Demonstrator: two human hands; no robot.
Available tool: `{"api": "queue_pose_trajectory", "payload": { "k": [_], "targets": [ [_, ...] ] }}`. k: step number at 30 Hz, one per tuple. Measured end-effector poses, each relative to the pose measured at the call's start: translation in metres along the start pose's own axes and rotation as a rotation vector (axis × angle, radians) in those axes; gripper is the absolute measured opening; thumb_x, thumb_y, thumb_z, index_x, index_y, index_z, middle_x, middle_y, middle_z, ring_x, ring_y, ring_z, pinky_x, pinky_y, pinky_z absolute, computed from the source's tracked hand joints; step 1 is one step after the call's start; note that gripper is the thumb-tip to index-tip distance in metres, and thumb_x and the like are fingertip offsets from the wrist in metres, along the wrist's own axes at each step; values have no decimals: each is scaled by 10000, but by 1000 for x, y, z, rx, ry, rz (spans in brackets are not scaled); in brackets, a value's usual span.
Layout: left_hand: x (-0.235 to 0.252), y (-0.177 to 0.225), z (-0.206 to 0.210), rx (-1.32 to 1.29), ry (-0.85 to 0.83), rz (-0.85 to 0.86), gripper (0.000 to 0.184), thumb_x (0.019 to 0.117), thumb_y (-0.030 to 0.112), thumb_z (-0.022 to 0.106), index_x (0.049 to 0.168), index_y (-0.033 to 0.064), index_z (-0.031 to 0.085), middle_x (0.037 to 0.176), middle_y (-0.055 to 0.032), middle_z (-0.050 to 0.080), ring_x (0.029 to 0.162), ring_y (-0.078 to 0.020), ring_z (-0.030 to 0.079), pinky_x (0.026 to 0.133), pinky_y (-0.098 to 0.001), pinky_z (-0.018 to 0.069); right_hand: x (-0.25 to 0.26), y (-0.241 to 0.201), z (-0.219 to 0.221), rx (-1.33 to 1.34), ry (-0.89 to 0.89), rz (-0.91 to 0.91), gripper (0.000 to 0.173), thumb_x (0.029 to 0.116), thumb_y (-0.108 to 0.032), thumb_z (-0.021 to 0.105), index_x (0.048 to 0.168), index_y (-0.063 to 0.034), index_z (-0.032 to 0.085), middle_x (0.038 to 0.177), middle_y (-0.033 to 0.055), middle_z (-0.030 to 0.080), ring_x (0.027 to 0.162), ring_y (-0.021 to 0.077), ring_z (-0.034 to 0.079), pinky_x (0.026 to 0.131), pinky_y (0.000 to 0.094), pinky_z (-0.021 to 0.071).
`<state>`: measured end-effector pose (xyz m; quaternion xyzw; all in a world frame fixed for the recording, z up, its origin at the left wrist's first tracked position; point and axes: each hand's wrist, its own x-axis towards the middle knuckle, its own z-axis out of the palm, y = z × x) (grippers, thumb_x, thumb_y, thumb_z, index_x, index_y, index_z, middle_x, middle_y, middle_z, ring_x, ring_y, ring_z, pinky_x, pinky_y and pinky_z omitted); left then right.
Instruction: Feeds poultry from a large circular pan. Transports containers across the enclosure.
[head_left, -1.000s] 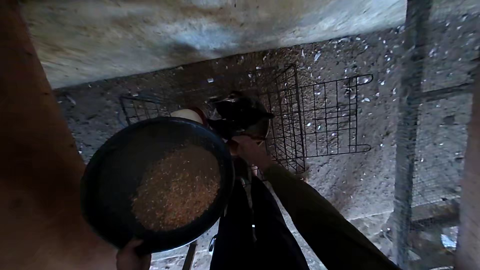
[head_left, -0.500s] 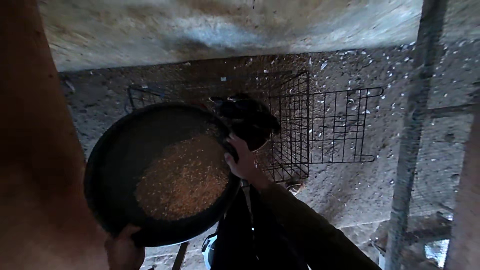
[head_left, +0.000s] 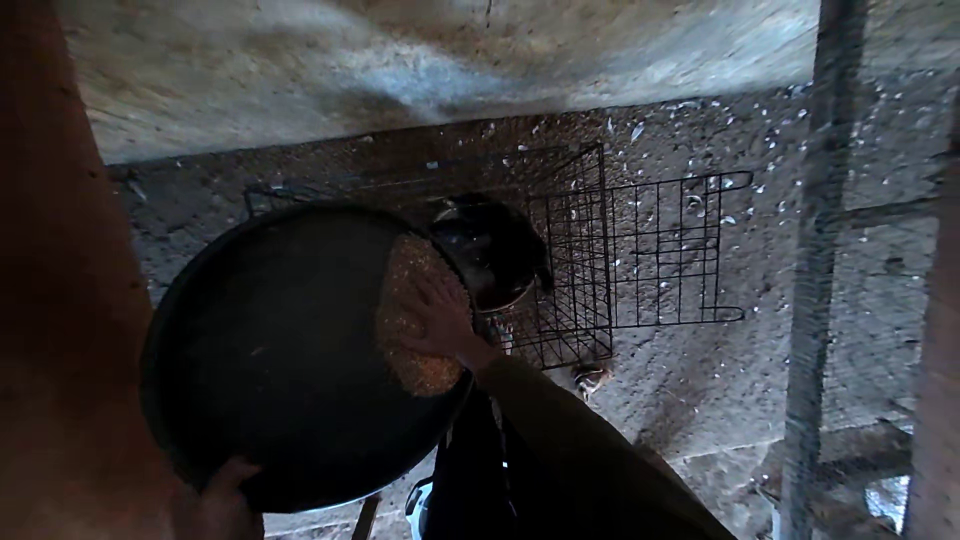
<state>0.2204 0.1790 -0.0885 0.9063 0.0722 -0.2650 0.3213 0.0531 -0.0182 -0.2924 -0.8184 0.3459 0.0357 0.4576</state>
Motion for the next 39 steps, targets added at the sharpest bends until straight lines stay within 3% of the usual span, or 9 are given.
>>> {"api": "queue_pose_trajectory", "payload": {
  "k": [7,10,16,20,25,29,31,35,39],
  "targets": [
    [-21,23,-1,98,17,28,489,801,8,584,1279,-28,487,1055,-40,593,891,-40,597,770,-276,545,-1,1,1,46,83,-47,756,867,-743,590,1488,-314,551,1657,67,354,1552,335,251,1237,609,200],
    [-49,53,10,196,57,20,491,806,-5,609,1274,-91,486,1104,-104,596,903,-28,578,794,-235,507,-4,1,-2,81,98,-54,728,876,-721,598,1465,-294,581,1647,68,372,1544,334,272,1224,615,222],
    [-59,59,4,143,-22,97,604,801,0,590,1373,-53,402,1123,-28,555,936,23,580,806,-207,527,-2,9,1,172,162,-117,648,895,-639,639,1408,-243,640,1596,106,444,1516,350,329,1226,615,233],
    [-69,70,4,214,-46,103,609,834,32,605,1398,-65,396,1151,-62,559,950,17,575,824,-221,526,-1,9,-4,229,116,-85,617,898,-584,667,1405,-234,638,1604,112,428,1498,350,355,1215,614,248],
    [-80,76,10,226,-16,193,575,783,74,641,1285,-131,450,1088,-73,607,899,30,609,812,-181,521,-2,12,-5,271,153,-98,595,912,-539,666,1398,-194,647,1581,122,462,1486,351,382,1208,612,273],
    [-79,73,6,206,-60,235,607,812,65,637,1349,-127,429,1167,-89,614,979,10,604,868,-206,519,-2,15,-8,339,141,-94,581,931,-483,670,1412,-160,631,1573,138,466,1477,344,397,1204,589,300],
    [-83,76,8,249,-39,241,570,801,94,648,1294,-117,454,1101,-62,611,933,29,611,825,-180,525,-2,16,-13,375,107,-77,571,940,-449,679,1420,-146,622,1572,156,458,1472,351,399,1201,565,329],
    [-96,91,16,286,-30,195,657,813,65,627,1385,-154,387,1196,-158,583,992,-10,590,873,-192,498,-1,22,-15,401,116,-80,540,935,-386,706,1406,-134,635,1533,166,496,1432,342,451,1170,522,397],
    [-87,78,7,271,-85,290,728,830,124,646,1445,-130,349,1264,-160,590,1065,-22,605,912,-206,510,-1,25,-19,416,107,-63,496,947,-360,701,1377,-117,654,1548,161,486,1438,340,448,1172,521,396]
  ]
}}
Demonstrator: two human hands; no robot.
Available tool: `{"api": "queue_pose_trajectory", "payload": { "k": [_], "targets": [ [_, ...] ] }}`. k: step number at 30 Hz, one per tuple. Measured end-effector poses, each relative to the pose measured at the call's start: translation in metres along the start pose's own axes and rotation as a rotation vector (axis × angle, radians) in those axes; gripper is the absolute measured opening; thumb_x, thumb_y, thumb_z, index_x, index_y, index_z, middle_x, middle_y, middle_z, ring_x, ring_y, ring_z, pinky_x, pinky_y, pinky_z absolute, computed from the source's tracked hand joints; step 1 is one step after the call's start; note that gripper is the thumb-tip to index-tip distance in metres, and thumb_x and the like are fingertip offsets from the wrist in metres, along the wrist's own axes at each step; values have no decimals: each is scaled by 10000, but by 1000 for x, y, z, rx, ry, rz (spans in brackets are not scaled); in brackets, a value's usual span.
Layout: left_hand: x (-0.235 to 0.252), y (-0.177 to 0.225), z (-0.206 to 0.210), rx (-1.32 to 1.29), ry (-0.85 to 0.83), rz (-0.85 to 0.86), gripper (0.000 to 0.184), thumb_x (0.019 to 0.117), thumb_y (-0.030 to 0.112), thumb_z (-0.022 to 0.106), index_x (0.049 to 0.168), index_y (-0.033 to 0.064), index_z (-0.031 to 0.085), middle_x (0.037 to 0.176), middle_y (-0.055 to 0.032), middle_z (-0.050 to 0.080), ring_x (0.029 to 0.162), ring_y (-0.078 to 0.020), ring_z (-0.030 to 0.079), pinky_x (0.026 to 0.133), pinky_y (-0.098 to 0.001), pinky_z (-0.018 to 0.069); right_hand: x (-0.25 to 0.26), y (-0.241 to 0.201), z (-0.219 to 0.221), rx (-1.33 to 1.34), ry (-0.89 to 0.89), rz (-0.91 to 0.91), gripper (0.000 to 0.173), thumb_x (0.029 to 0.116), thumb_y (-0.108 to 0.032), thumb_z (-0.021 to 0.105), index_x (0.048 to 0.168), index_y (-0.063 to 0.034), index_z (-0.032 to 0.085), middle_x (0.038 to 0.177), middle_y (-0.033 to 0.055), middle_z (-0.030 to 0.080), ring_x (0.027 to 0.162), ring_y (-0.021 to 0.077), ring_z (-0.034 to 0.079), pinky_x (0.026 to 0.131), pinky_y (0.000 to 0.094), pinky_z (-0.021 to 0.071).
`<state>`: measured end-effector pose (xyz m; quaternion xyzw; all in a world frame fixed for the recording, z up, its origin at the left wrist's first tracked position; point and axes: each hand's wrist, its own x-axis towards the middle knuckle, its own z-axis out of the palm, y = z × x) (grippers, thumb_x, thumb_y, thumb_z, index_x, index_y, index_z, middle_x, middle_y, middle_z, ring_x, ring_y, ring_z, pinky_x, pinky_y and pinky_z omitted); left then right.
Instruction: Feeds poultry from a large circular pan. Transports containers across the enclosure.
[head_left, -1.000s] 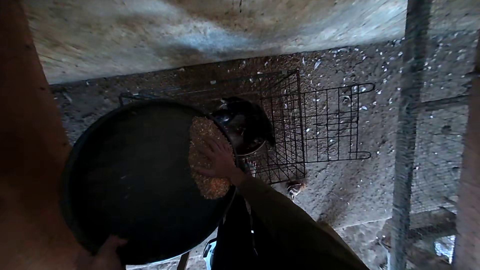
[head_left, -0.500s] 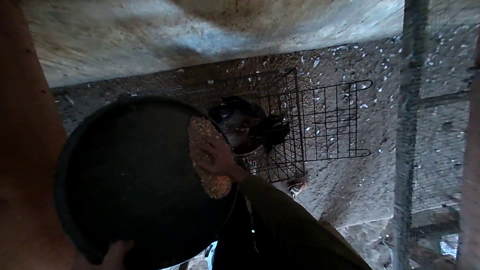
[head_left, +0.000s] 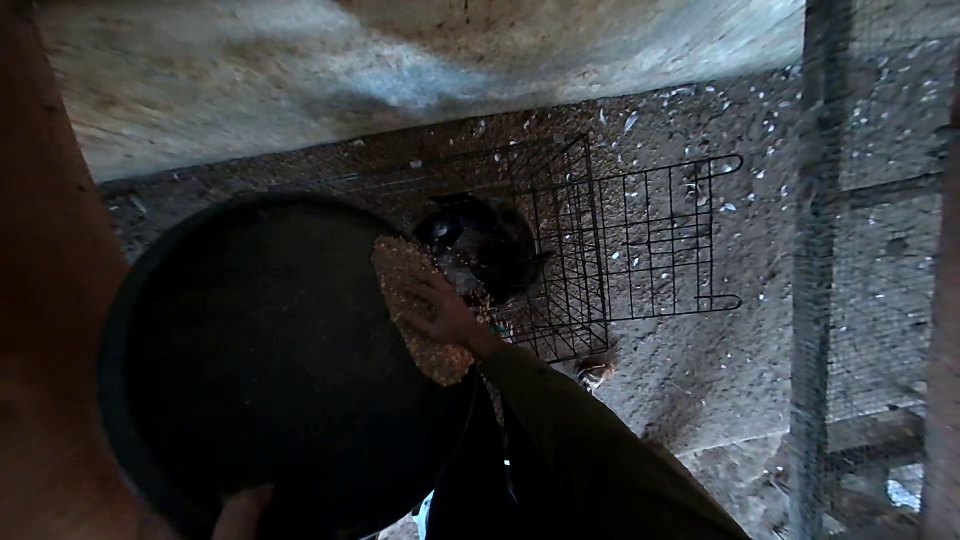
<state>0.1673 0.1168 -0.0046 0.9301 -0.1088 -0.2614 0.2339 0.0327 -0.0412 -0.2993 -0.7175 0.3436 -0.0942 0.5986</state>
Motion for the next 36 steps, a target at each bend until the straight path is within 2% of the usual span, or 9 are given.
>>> {"api": "queue_pose_trajectory", "payload": {
  "k": [10,13,16,20,24,29,31,33,36],
  "targets": [
    [-8,21,6,-4,-5,-2,743,845,49,619,1486,-138,293,1377,-229,528,1178,-71,570,980,-232,487,2,-1,-3,6,57,-34,455,942,-280,702,1331,-47,667,1470,195,552,1384,354,510,1131,520,444],
    [-15,36,13,44,47,-44,686,848,44,602,1444,-155,326,1304,-228,543,1104,-41,580,936,-191,479,3,1,-2,-6,51,-12,458,948,-295,692,1345,-67,663,1470,194,551,1395,352,497,1146,524,426],
    [-20,61,18,102,58,-144,659,892,-33,569,1487,-128,303,1362,-268,493,1128,-65,538,967,-195,439,3,0,-4,-18,50,-6,458,948,-292,693,1348,-72,664,1470,197,553,1401,351,494,1153,516,419],
    [-17,42,11,76,6,-53,698,858,69,596,1463,-142,318,1322,-228,544,1140,-53,571,952,-200,480,4,5,-2,-13,85,-23,452,943,-280,698,1332,-51,670,1457,202,565,1391,362,502,1155,524,412],
    [-23,91,18,129,-35,-205,713,883,-62,584,1493,-184,236,1400,-326,461,1189,-91,515,996,-182,420,4,7,-2,-5,115,-41,440,939,-265,695,1309,-28,676,1433,209,581,1371,362,521,1143,509,431],
    [-9,25,8,19,-4,11,773,827,76,616,1485,-130,266,1342,-194,516,1132,-33,546,961,-186,460,4,5,-3,-15,105,-35,430,944,-251,694,1323,-48,675,1439,191,581,1369,355,524,1138,525,432],
    [-10,31,8,24,-26,7,809,818,67,613,1502,-130,230,1363,-198,500,1147,-41,536,974,-191,453,5,6,-3,-7,95,-32,445,944,-249,687,1346,-59,664,1448,188,573,1380,355,512,1143,532,422],
    [-15,55,11,79,-17,-59,710,830,-3,635,1439,-163,306,1291,-233,554,1101,-65,582,932,-194,487,5,6,-3,4,110,-46,440,932,-232,701,1331,-48,672,1433,196,584,1367,359,525,1136,521,434],
    [-21,74,18,51,-16,-137,830,812,-57,606,1518,-159,180,1418,-290,459,1202,-79,519,993,-184,441,6,7,-3,-3,110,-57,447,930,-239,694,1338,-56,669,1436,179,586,1362,340,532,1135,503,440]
  ]
}}
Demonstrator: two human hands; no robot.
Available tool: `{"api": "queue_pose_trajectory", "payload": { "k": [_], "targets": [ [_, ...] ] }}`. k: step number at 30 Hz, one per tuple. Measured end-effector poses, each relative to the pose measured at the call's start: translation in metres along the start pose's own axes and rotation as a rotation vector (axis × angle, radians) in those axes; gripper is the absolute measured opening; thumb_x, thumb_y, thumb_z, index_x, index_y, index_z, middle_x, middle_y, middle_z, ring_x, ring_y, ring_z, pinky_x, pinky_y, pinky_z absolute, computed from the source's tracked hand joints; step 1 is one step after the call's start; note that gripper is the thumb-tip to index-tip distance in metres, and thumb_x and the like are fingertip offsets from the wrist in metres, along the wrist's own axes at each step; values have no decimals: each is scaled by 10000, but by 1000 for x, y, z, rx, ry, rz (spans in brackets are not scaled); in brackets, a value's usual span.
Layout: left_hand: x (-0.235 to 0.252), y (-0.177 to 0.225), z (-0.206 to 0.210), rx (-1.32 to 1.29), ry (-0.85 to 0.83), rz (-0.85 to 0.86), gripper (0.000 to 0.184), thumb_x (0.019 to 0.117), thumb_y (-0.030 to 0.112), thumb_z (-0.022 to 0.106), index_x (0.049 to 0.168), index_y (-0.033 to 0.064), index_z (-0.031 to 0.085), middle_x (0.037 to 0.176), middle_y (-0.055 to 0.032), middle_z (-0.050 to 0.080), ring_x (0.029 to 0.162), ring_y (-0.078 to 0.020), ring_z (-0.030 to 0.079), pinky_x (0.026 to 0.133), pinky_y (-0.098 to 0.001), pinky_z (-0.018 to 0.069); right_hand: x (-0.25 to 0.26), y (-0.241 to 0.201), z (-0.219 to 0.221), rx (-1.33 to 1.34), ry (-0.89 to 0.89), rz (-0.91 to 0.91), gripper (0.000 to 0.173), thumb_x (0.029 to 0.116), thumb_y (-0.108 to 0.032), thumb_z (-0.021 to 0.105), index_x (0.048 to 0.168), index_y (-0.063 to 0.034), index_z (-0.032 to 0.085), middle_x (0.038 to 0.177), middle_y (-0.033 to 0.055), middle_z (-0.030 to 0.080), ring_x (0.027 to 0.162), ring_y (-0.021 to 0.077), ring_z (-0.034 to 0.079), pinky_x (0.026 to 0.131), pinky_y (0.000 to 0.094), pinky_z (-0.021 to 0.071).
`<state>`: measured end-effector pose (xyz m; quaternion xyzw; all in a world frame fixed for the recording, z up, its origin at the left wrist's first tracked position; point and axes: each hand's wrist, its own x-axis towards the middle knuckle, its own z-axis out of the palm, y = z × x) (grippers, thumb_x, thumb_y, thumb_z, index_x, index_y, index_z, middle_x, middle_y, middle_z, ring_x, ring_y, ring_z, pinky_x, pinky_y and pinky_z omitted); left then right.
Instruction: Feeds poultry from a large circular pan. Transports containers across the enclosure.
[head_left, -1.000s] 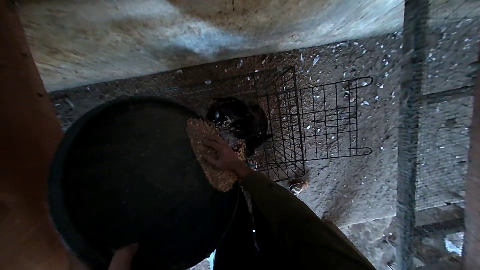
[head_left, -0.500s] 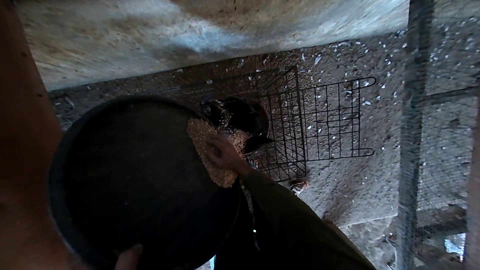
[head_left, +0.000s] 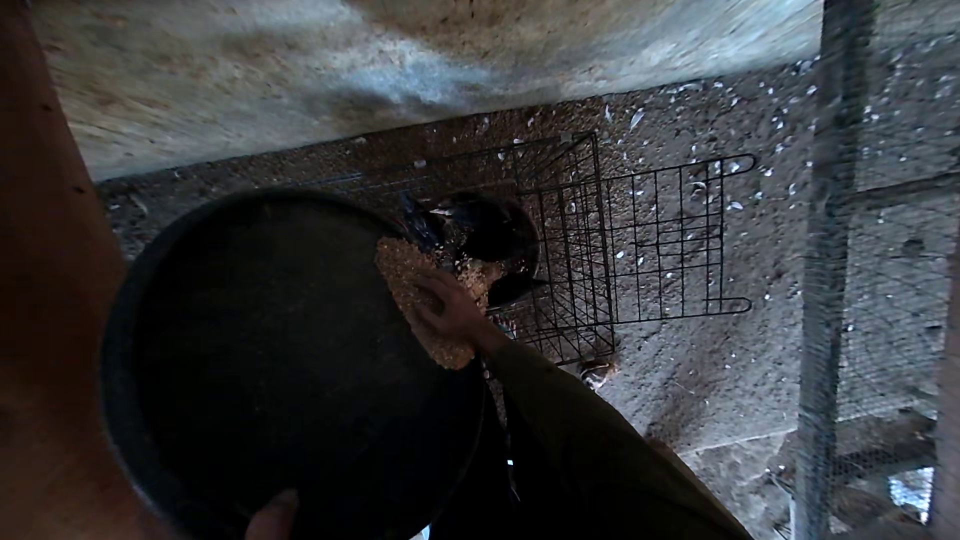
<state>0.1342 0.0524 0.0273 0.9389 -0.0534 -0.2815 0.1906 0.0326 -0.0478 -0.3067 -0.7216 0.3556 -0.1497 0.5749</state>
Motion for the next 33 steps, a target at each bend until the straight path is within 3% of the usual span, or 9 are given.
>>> {"api": "queue_pose_trajectory", "payload": {
  "k": [4,7,12,16,23,28,33],
  "targets": [
    [8,-31,-5,-32,-48,196,767,846,51,614,1468,-184,232,1328,-266,507,1143,-42,547,944,-193,479,-1,2,1,-8,3,-7,440,943,-247,688,1327,-35,667,1446,197,578,1387,360,511,1147,520,426],
    [4,-21,-4,-22,-74,182,798,854,50,593,1505,-154,178,1359,-252,468,1160,10,529,946,-152,467,0,3,3,-18,29,-38,433,936,-241,693,1307,-19,676,1422,217,588,1355,375,537,1122,520,450],
    [1,-8,-5,26,-97,175,766,859,25,585,1478,-194,192,1342,-303,470,1160,-50,519,965,-175,448,1,0,1,-9,25,-31,438,928,-239,698,1317,-40,680,1436,204,583,1359,363,536,1120,511,454],
    [3,-20,-3,-30,-87,227,801,865,55,593,1506,-162,166,1370,-259,462,1178,6,528,959,-149,465,2,2,2,9,34,-41,436,924,-225,699,1318,-39,678,1424,212,586,1357,363,534,1117,509,458],
    [1,-17,-3,6,-90,233,833,865,73,591,1517,-166,131,1414,-311,423,1229,-28,502,996,-170,446,2,1,3,6,38,-32,445,929,-235,696,1312,-11,669,1432,212,584,1359,368,533,1127,503,447],
    [5,-36,0,-73,-35,279,859,857,140,644,1503,-174,173,1406,-267,486,1211,-53,562,973,-194,494,2,4,3,3,8,7,464,945,-276,680,1336,-27,657,1450,204,569,1383,360,510,1138,510,435],
    [-3,-11,1,-48,-117,203,864,863,87,619,1515,-173,114,1404,-312,428,1206,-33,502,996,-172,439,-1,5,5,-2,41,-8,451,949,-297,677,1319,-40,670,1434,189,585,1357,345,538,1114,511,459]
  ]
}}
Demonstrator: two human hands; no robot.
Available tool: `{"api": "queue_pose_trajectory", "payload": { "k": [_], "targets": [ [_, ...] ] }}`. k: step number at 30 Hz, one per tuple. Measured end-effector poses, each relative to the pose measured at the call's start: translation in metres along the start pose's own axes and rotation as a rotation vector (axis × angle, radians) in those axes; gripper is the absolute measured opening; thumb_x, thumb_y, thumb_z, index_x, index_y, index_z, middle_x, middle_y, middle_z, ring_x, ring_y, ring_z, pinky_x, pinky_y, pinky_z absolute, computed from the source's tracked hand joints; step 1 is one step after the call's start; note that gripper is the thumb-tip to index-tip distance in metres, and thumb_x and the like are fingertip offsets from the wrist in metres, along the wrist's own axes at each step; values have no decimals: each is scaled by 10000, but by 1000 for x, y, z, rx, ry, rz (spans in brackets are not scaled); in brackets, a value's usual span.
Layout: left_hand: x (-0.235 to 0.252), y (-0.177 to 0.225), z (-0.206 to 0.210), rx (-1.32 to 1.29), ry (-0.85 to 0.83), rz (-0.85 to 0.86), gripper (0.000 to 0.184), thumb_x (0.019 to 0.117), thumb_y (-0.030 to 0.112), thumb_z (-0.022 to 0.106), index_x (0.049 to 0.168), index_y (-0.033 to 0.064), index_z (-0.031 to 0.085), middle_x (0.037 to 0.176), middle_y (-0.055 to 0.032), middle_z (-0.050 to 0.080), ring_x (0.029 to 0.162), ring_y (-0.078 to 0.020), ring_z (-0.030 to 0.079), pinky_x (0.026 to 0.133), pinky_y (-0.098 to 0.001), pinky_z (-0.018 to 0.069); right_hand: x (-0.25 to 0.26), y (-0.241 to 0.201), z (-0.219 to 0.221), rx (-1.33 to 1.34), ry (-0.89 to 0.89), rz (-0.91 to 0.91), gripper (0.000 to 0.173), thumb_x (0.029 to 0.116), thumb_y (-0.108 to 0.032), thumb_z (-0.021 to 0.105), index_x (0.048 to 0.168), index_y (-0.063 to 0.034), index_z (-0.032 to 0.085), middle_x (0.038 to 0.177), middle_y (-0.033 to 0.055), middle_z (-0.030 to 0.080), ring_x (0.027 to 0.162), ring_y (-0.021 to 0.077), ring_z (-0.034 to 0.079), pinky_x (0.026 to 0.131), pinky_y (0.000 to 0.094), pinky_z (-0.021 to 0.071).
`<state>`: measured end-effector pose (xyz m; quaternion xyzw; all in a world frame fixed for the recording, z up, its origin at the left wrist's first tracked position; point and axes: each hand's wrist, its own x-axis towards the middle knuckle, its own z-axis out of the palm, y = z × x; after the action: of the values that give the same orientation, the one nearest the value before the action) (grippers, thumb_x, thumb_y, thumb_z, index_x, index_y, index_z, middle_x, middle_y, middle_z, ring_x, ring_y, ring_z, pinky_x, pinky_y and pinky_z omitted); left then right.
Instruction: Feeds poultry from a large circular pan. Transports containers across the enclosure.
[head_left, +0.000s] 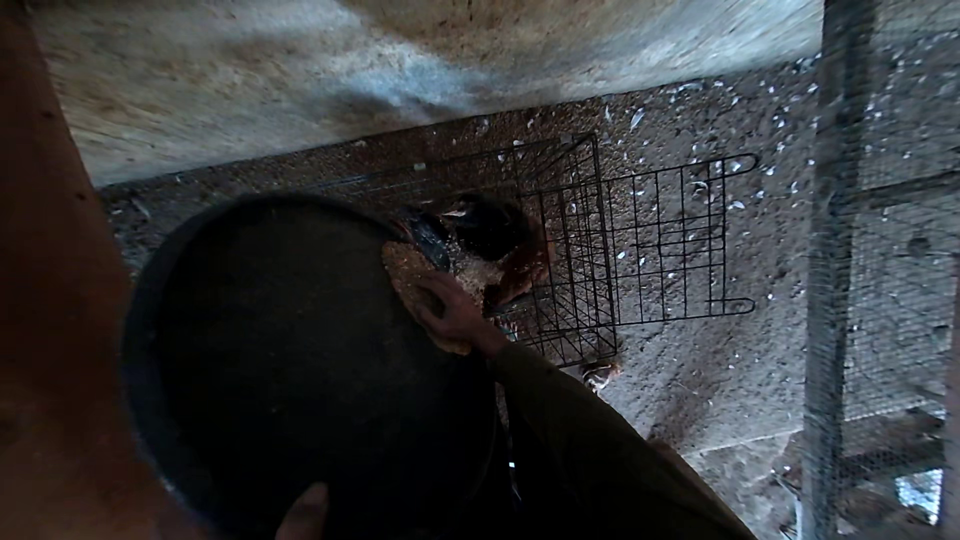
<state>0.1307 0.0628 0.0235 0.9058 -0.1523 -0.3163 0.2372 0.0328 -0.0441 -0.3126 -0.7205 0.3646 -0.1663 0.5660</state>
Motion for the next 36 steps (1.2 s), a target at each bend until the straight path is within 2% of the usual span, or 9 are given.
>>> {"api": "queue_pose_trajectory", "payload": {
  "k": [4,7,10,15,23,28,31,33,36],
  "targets": [
    [-3,1,6,-67,13,43,804,855,59,628,1474,-174,171,1284,-193,501,1104,66,547,928,-124,482,-1,3,3,-17,1,16,449,953,-330,681,1306,-52,680,1416,183,598,1344,334,549,1107,514,465],
    [0,-13,6,-36,18,151,966,855,193,674,1529,-170,84,1489,-303,392,1325,-66,480,1076,-208,433,-2,7,5,-53,4,6,455,953,-351,664,1314,-74,679,1421,159,604,1360,321,541,1129,523,442],
    [0,-15,6,-12,9,191,1061,852,295,706,1551,-150,44,1562,-331,303,1420,-143,415,1131,-250,400,-4,2,4,-59,13,33,444,964,-362,656,1321,-100,682,1412,139,615,1361,304,539,1139,512,434],
    [0,-7,12,29,25,214,1037,828,370,724,1511,-165,157,1449,-297,451,1297,-98,520,1048,-234,471,-7,3,9,-107,101,9,427,959,-339,635,1314,-109,694,1403,126,631,1337,320,560,1132,538,426],
    [-4,6,18,22,36,218,1016,821,282,714,1509,-171,119,1440,-317,408,1283,-56,497,1022,-192,464,-15,-14,-7,-210,67,148,515,990,-413,556,1427,-147,616,1508,125,548,1441,339,460,1194,645,273],
    [-7,15,18,100,39,170,983,798,244,709,1502,-164,158,1407,-343,419,1249,-90,507,1000,-218,466,-48,-55,-43,-16,31,218,529,1040,-381,445,1426,-51,597,1524,185,517,1455,369,429,1215,574,288],
    [-6,17,20,95,26,146,967,803,217,704,1507,-150,152,1386,-316,451,1211,-62,538,969,-218,493,-97,-91,-72,199,50,43,706,1061,-550,317,1314,14,657,1410,217,606,1373,339,526,1172,514,389],
    [-6,17,21,98,24,134,952,809,220,702,1504,-143,163,1351,-292,485,1163,-44,566,927,-212,516,-129,-115,-88,213,26,-93,889,989,-749,254,1244,-15,686,1310,197,664,1292,306,584,1122,490,440],
    [-7,21,24,127,31,113,936,805,245,700,1499,-131,196,1313,-278,521,1116,-52,590,891,-226,529,-160,-143,-94,126,-7,-213,818,879,-779,527,1246,-65,687,1233,166,688,1206,303,615,1083,484,454]
  ]
}}
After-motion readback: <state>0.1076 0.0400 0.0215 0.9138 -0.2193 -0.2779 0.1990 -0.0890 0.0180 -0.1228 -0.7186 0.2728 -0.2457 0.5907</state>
